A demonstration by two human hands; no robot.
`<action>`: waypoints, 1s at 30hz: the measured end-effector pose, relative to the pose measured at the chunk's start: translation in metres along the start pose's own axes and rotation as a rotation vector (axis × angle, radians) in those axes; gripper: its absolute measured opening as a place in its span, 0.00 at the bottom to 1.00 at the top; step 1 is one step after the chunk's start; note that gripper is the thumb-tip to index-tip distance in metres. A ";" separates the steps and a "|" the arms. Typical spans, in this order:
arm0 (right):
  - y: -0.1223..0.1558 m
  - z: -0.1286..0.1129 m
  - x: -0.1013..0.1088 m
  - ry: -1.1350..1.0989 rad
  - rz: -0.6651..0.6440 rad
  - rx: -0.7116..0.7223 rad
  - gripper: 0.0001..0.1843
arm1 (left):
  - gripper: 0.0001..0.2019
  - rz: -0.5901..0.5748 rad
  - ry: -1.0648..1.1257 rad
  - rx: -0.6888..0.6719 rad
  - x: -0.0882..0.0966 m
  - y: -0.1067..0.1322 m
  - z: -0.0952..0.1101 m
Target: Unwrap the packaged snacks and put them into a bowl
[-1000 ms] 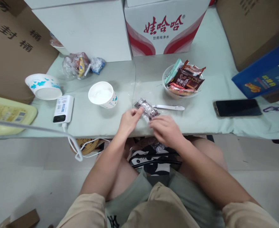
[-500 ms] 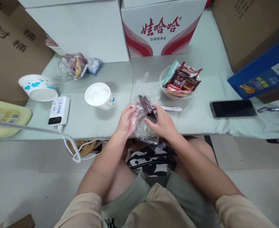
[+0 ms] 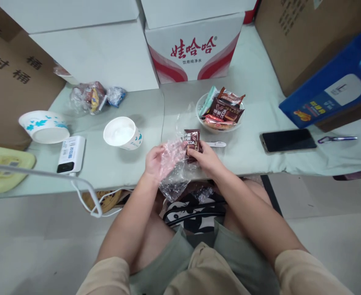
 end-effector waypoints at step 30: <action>0.026 -0.046 -0.041 1.287 -0.037 0.675 0.20 | 0.08 0.408 -0.262 -0.079 0.055 0.013 0.032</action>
Point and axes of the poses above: each hand's wrist, its own y-axis away from the middle knuckle, its own x-axis out of the back of the hand, z = x × y, the point moved 5 cm from there along -y, towards the middle knuckle, and after that the axes turned 15 degrees about x, right-handed, at the moved point
